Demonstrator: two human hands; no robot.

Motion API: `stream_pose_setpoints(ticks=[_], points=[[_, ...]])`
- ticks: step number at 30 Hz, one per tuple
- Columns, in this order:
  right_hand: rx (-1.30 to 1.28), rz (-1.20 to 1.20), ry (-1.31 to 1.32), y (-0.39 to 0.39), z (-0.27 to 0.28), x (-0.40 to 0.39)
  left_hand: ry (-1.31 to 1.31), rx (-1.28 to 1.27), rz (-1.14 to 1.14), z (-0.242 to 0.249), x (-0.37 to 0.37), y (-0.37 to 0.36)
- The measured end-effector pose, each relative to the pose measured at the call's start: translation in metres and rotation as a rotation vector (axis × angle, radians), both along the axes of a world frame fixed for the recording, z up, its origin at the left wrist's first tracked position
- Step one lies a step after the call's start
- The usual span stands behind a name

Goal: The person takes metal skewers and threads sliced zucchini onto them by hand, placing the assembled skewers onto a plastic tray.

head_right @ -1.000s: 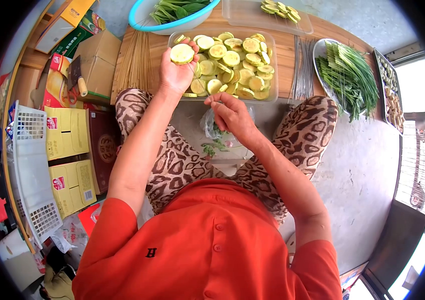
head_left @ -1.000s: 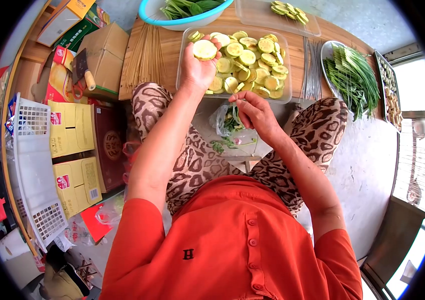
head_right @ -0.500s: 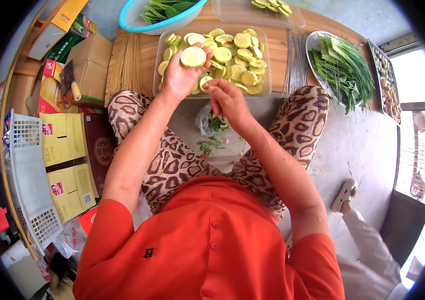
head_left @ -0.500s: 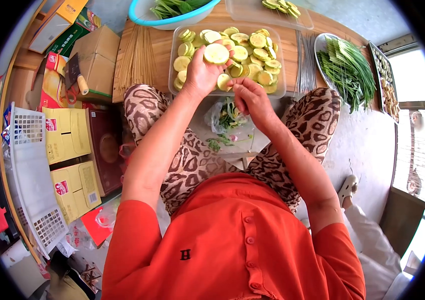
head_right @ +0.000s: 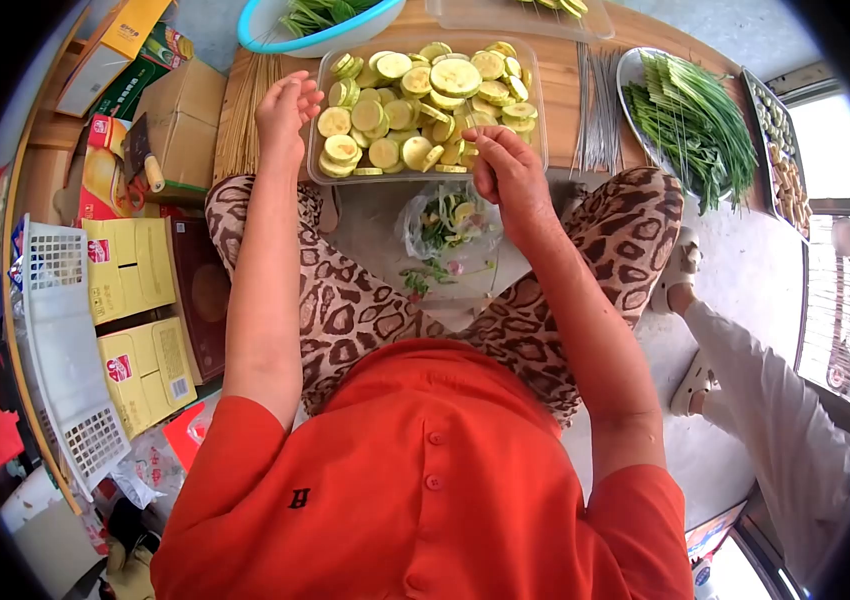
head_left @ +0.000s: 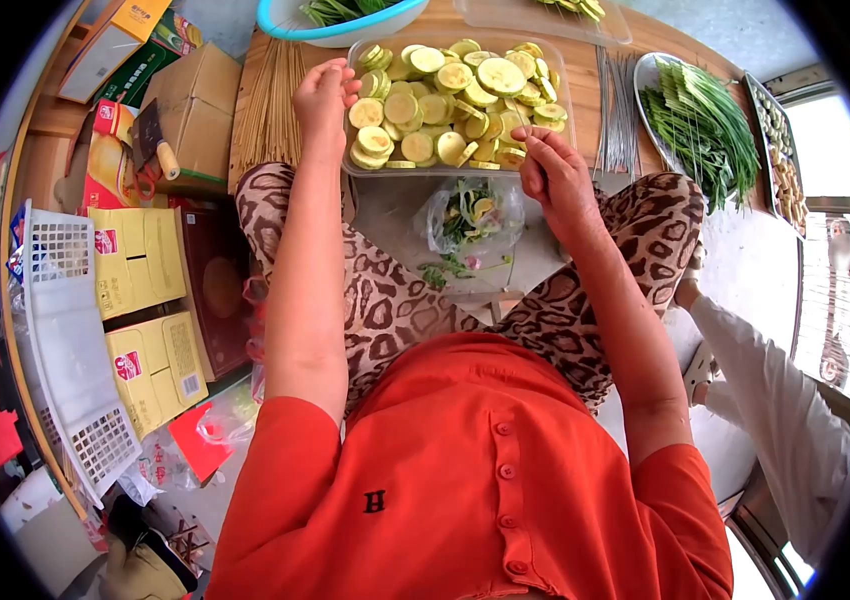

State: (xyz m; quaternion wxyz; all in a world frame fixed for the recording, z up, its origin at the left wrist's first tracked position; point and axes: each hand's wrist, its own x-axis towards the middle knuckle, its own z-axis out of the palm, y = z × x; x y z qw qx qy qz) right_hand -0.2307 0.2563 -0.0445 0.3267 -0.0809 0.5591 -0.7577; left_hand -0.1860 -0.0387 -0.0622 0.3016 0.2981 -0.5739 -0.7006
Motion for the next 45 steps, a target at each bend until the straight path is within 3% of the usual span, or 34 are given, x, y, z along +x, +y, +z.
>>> stream_pose_setpoints(ticks=[2,3,5,7,12,15,22,25,27,28,30,31,33,37,45], points=[[0.026,0.006,0.02,0.003,0.001,0.0,-0.244,-0.338,-0.052,-0.001,0.001,-0.003],[0.023,0.006,0.019,0.004,0.001,0.0,-0.245,-0.341,-0.052,-0.002,0.004,-0.001],[0.017,-0.012,0.014,0.006,0.0,0.0,-0.717,-0.951,-0.137,-0.002,0.012,0.003],[0.013,-0.008,0.017,0.008,-0.001,0.0,-0.791,-0.952,-0.177,-0.005,0.014,0.004],[0.042,0.027,0.026,0.006,0.002,0.002,-0.82,-1.292,-0.226,-0.03,0.017,0.006],[0.043,0.037,0.056,0.004,-0.004,0.005,-0.8,-1.252,-0.094,-0.041,0.012,0.011],[0.065,0.078,0.091,0.003,-0.004,0.008,-0.732,-1.259,-0.097,-0.035,0.011,0.011],[0.089,0.101,0.112,0.003,-0.003,0.01,-0.74,-1.085,-0.178,-0.029,0.009,0.007],[0.091,0.112,0.131,0.002,-0.002,0.012,-0.667,-0.747,-0.246,-0.029,0.004,0.001],[0.091,0.113,0.134,0.001,-0.001,0.012,-0.665,-0.747,-0.244,-0.029,0.002,-0.002],[0.088,0.173,0.111,0.001,0.001,0.015,-0.139,0.051,-0.169,-0.024,0.0,-0.005],[0.086,0.176,0.114,0.0,0.002,0.016,-0.136,0.048,-0.165,-0.022,0.001,-0.007],[0.04,0.248,0.071,-0.001,0.004,0.019,0.273,0.573,-0.285,-0.007,0.005,-0.002],[0.003,0.361,0.057,-0.003,0.007,0.029,0.417,0.787,-0.312,-0.009,0.001,-0.004],[0.107,0.464,0.078,-0.005,0.009,0.038,0.413,0.744,-0.252,-0.026,-0.009,-0.004]])
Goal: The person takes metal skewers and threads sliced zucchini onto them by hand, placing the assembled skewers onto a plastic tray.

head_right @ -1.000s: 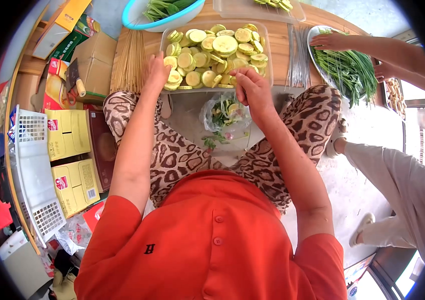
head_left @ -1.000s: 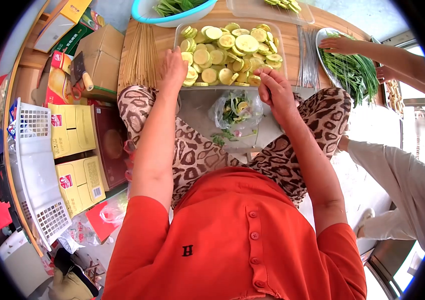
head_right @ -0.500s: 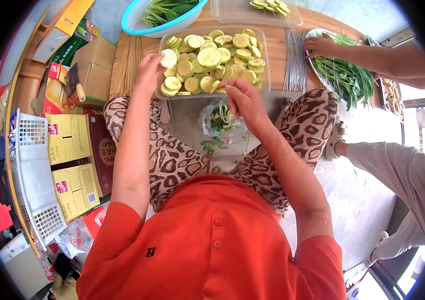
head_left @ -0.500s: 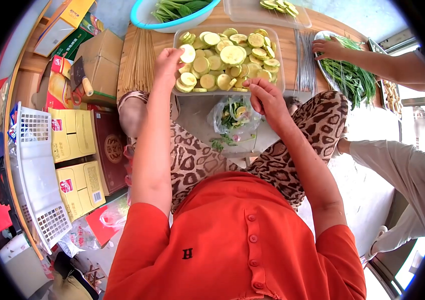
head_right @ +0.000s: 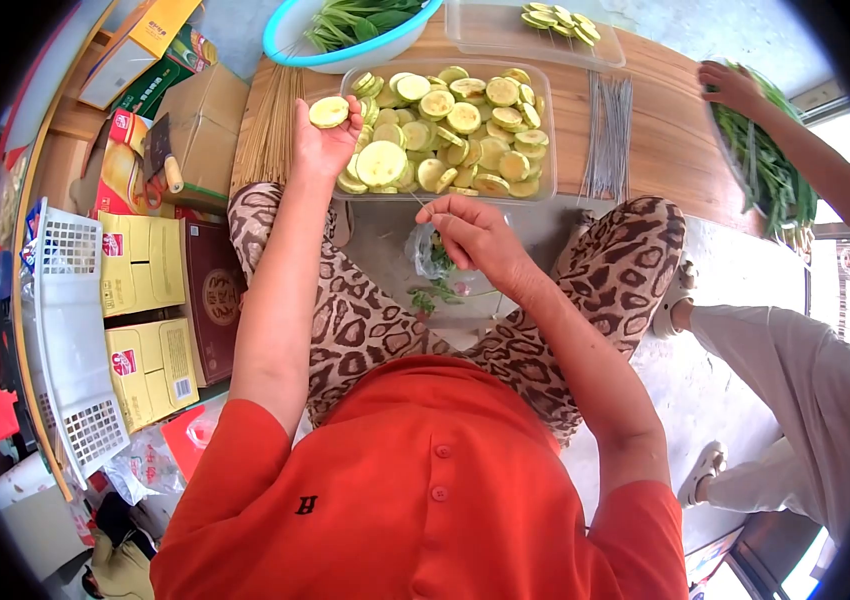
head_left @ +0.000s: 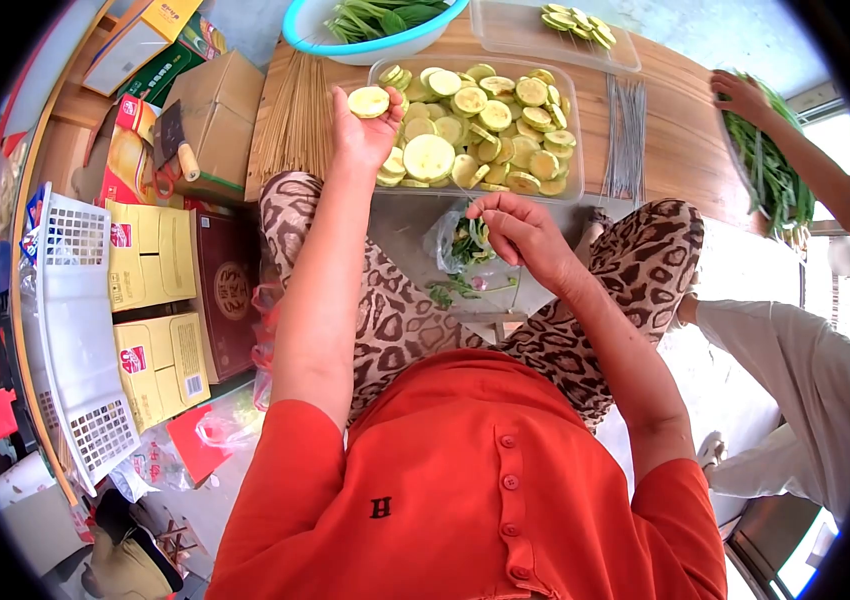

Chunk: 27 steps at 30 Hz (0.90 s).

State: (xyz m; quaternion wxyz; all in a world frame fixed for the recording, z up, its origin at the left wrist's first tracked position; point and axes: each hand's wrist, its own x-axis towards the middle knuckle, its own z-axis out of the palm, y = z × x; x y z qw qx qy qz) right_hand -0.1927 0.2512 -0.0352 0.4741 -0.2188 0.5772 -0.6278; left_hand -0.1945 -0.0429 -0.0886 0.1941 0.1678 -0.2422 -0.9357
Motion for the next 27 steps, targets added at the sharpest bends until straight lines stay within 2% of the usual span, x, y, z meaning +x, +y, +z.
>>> stream_pose_setpoints(ticks=[11,27], points=[[-0.007,-0.005,0.003,-0.001,0.0024,0.0003,-0.009,0.116,0.029,0.0017,-0.0033,0.007],[-0.014,-0.007,-0.019,-0.0019,0.0,0.0016,0.01,0.106,0.029,-0.0051,-0.0052,0.0072]])
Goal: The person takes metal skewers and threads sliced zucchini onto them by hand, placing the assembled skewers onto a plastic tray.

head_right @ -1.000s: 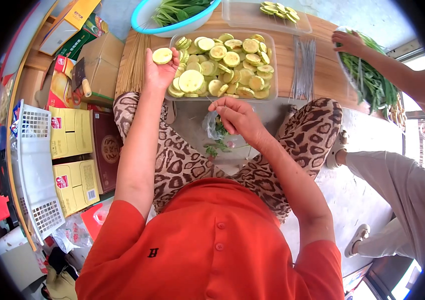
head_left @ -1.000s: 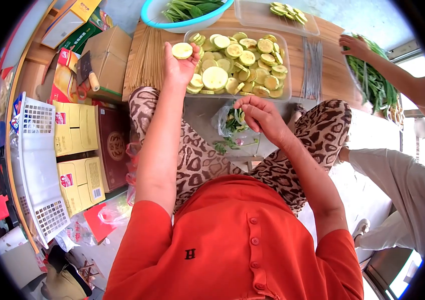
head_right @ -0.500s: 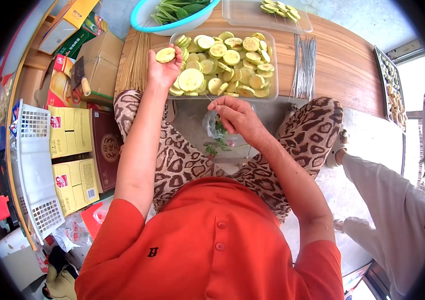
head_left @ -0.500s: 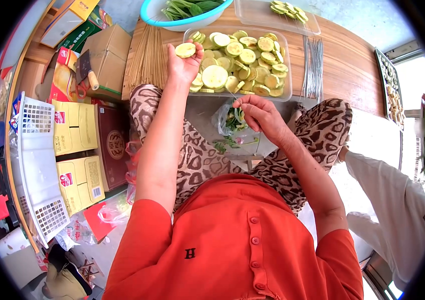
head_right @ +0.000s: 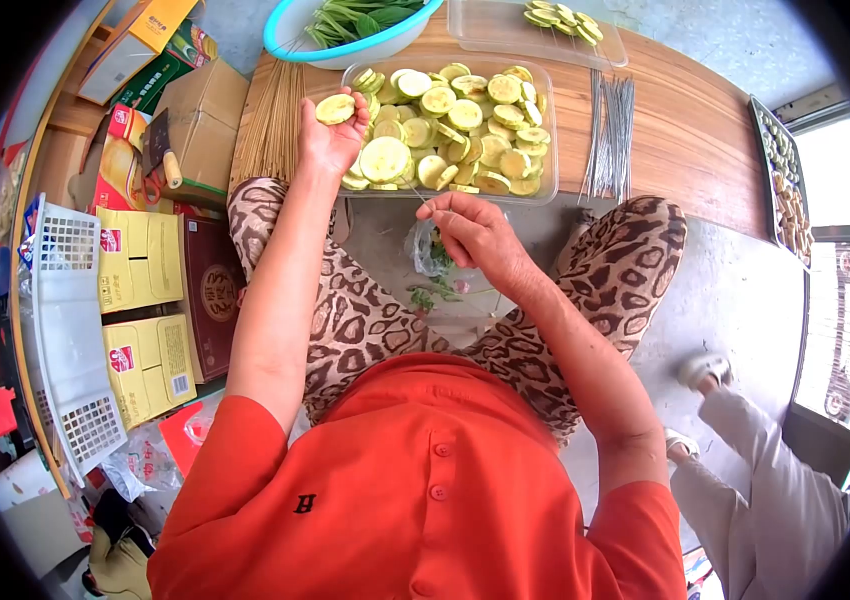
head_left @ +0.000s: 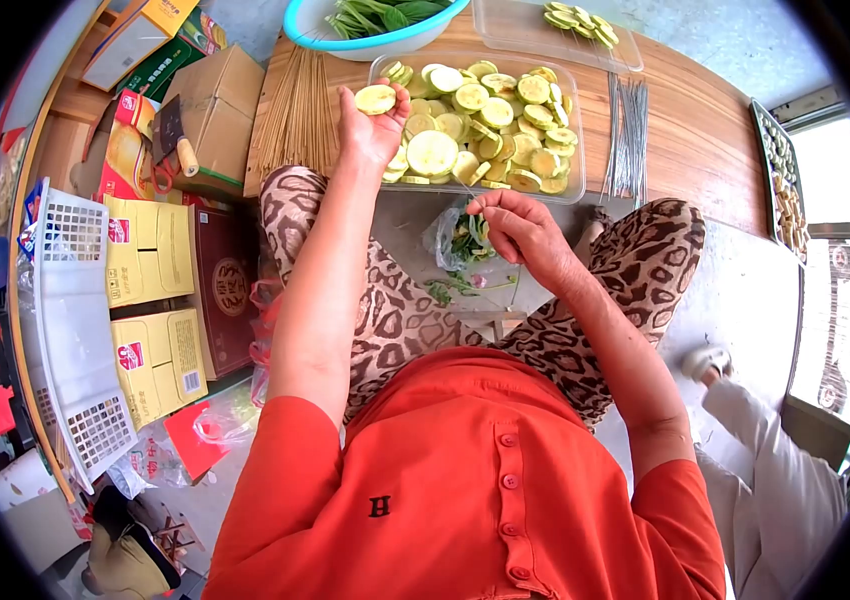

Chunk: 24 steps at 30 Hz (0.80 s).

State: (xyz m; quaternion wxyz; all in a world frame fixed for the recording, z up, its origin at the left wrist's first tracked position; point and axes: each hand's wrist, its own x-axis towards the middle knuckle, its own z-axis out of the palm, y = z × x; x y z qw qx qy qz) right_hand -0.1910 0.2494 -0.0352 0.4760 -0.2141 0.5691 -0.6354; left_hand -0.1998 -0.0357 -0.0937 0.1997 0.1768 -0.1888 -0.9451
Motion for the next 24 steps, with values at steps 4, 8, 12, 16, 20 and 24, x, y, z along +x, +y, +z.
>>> stream_pose_setpoints(ticks=[4,8,12,16,20,24], points=[[-0.004,-0.019,-0.019,-0.002,0.0,0.004,-0.033,-0.008,0.028,-0.002,-0.002,0.002],[0.007,-0.015,-0.04,-0.002,0.003,0.003,0.009,-0.025,-0.031,-0.007,-0.002,0.003],[-0.002,-0.029,-0.053,-0.006,0.004,0.005,0.021,-0.004,-0.047,-0.005,-0.001,0.006],[-0.016,-0.046,-0.06,-0.008,0.002,0.004,0.025,-0.041,-0.078,0.001,0.001,0.016],[-0.019,-0.057,-0.069,-0.011,0.001,0.004,0.0,-0.125,-0.083,0.003,0.0,0.02],[-0.02,-0.062,-0.067,-0.012,0.0,0.004,-0.048,-0.102,-0.045,0.008,-0.001,0.025]])
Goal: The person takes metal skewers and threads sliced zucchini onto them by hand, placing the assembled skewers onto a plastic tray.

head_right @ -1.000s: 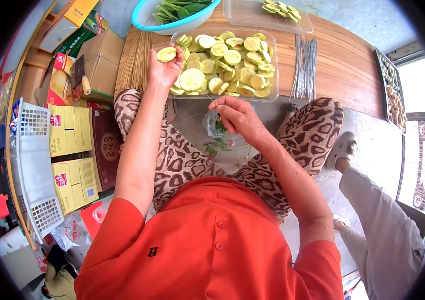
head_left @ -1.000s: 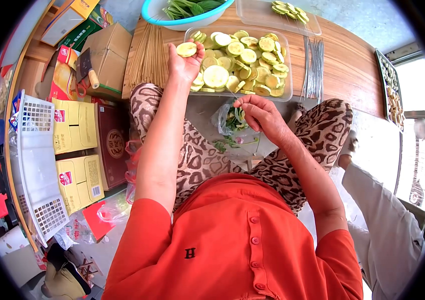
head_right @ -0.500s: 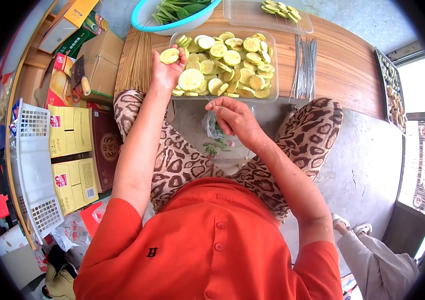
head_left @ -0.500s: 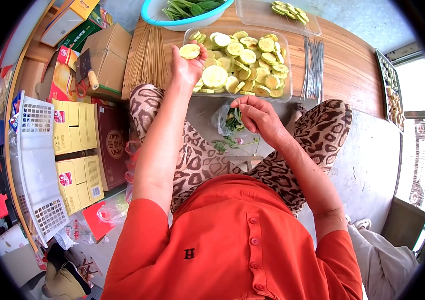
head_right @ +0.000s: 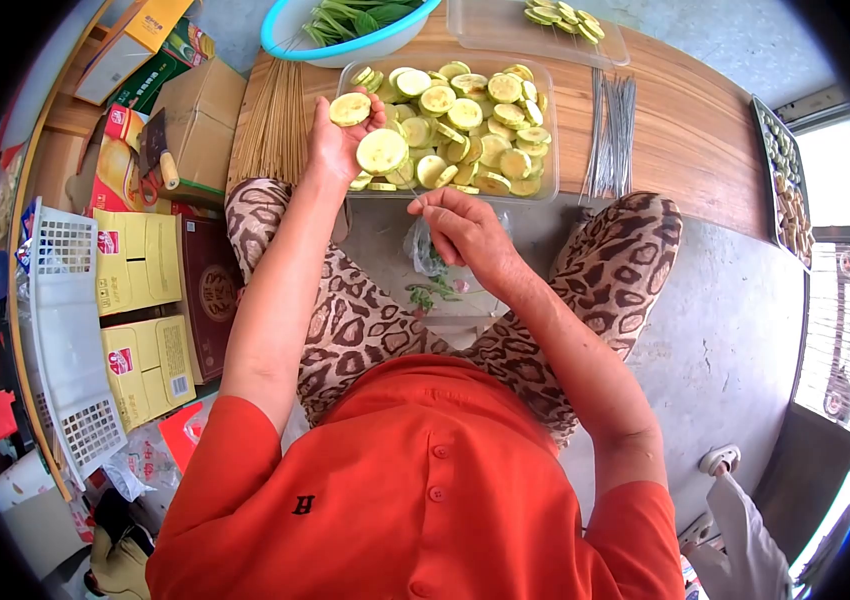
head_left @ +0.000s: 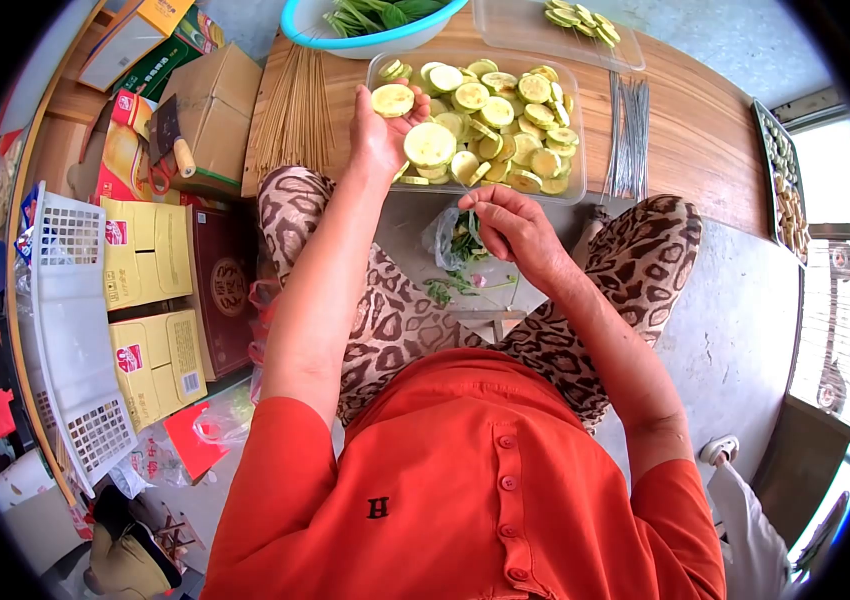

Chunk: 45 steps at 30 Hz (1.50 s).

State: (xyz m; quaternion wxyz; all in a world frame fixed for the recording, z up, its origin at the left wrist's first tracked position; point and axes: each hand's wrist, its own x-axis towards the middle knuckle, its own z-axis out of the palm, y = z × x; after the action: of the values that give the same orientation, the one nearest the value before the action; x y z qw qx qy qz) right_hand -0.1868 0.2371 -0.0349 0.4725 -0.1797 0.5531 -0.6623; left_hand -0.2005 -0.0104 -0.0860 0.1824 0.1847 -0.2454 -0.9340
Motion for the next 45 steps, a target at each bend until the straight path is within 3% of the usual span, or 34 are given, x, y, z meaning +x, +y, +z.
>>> stream_pose_setpoints(ticks=[14,45], points=[[-0.012,-0.042,-0.025,-0.006,-0.008,-0.002,0.0,-0.101,-0.079,-0.002,0.002,0.013],[-0.018,-0.049,0.02,-0.018,-0.017,0.002,0.011,-0.013,0.009,0.008,0.001,0.026]])
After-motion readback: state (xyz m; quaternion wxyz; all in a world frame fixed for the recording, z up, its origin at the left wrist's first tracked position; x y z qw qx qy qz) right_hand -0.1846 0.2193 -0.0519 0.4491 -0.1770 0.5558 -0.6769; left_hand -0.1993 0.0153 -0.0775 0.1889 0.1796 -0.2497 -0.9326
